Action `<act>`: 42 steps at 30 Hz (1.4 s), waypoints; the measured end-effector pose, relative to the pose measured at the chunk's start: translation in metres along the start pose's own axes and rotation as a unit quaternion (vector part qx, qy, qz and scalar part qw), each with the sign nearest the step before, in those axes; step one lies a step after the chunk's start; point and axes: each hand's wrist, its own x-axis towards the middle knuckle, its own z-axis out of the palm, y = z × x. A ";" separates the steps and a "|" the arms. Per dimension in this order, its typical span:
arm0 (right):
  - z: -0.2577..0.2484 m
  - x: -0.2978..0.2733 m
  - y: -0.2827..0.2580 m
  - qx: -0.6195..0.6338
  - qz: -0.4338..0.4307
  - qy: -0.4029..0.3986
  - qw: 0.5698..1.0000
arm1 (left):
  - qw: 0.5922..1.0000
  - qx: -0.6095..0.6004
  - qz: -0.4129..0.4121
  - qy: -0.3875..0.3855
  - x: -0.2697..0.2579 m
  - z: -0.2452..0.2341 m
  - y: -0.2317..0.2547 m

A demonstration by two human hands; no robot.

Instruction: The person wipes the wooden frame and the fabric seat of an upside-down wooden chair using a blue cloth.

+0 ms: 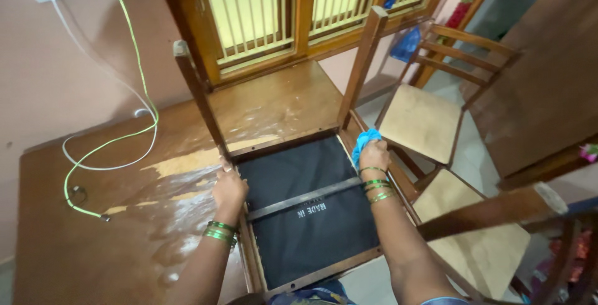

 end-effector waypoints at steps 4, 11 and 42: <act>0.026 0.021 -0.015 0.015 0.010 -0.002 1.000 | 1.000 -0.002 0.008 0.019 0.001 0.004 -0.003; 0.062 0.048 -0.044 -0.057 -0.155 0.102 0.981 | 0.999 0.015 0.017 0.037 -0.001 0.012 -0.009; 0.119 -0.077 -0.053 -0.107 -0.244 -0.238 0.934 | 0.999 0.008 0.021 0.043 -0.005 0.008 -0.008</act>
